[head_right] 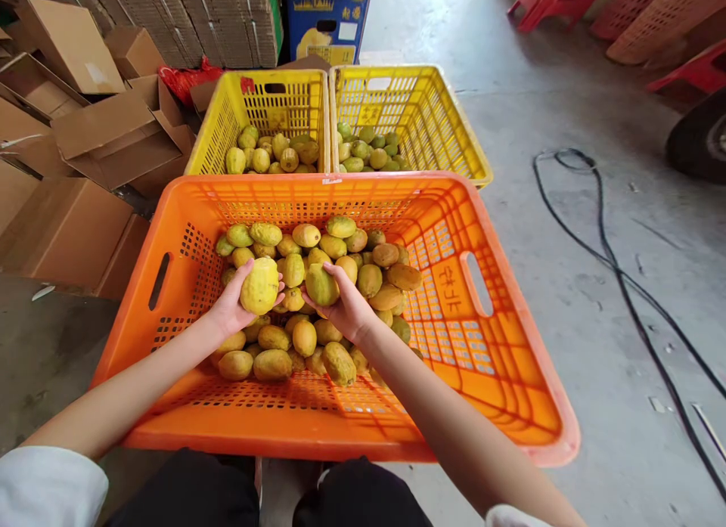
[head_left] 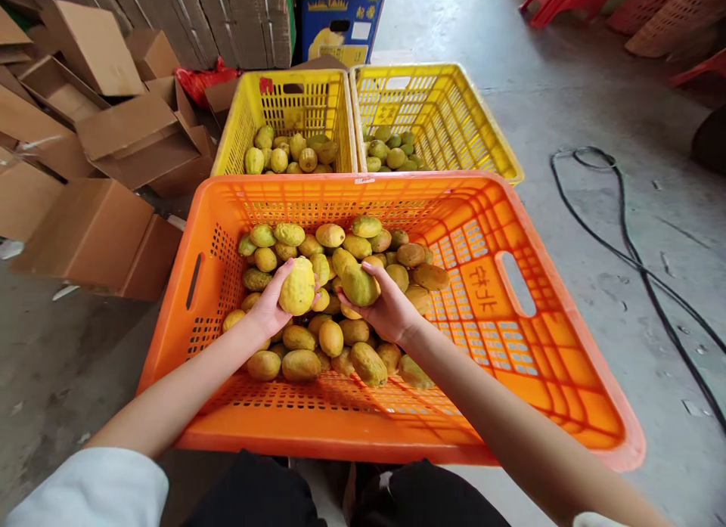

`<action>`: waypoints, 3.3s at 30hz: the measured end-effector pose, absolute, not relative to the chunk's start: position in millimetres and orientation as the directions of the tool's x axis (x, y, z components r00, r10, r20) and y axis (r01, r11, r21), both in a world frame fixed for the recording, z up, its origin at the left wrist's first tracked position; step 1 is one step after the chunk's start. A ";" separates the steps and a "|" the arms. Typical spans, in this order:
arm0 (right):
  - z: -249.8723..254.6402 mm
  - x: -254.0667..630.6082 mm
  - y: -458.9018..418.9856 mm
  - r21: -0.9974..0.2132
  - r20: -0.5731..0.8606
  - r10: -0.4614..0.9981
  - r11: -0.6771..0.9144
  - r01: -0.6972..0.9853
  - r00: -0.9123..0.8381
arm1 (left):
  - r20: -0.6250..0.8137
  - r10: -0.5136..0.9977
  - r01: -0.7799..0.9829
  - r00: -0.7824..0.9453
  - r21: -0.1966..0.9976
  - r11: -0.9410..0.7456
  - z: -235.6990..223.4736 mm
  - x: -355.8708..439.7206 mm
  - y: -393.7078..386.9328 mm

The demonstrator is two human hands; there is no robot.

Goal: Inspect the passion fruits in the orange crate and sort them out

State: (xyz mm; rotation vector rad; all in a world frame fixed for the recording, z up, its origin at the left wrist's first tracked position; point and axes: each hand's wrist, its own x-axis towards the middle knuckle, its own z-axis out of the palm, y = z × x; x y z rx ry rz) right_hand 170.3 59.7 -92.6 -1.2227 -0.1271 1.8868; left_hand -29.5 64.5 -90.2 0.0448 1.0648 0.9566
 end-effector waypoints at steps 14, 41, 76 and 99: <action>-92.6 169.2 58.0 -0.562 -0.709 0.696 -0.655 -0.506 -0.114 | -0.735 0.676 -0.645 0.053 0.492 0.585 -88.6 -27.2 66.5; -85.3 164.6 55.5 -0.626 -0.660 0.744 -0.622 -0.471 -0.106 | -0.672 0.722 -0.600 0.165 0.513 0.614 -90.8 -28.2 59.9; -76.4 165.8 56.8 -0.544 -0.720 0.680 -0.676 -0.496 -0.137 | -0.732 0.662 -0.619 0.164 0.447 0.647 -84.8 -26.9 62.2; -74.9 167.5 63.4 -0.449 -0.809 0.577 -0.729 -0.517 -0.110 | -0.790 0.590 -0.682 0.167 0.339 0.648 -82.7 -24.8 65.1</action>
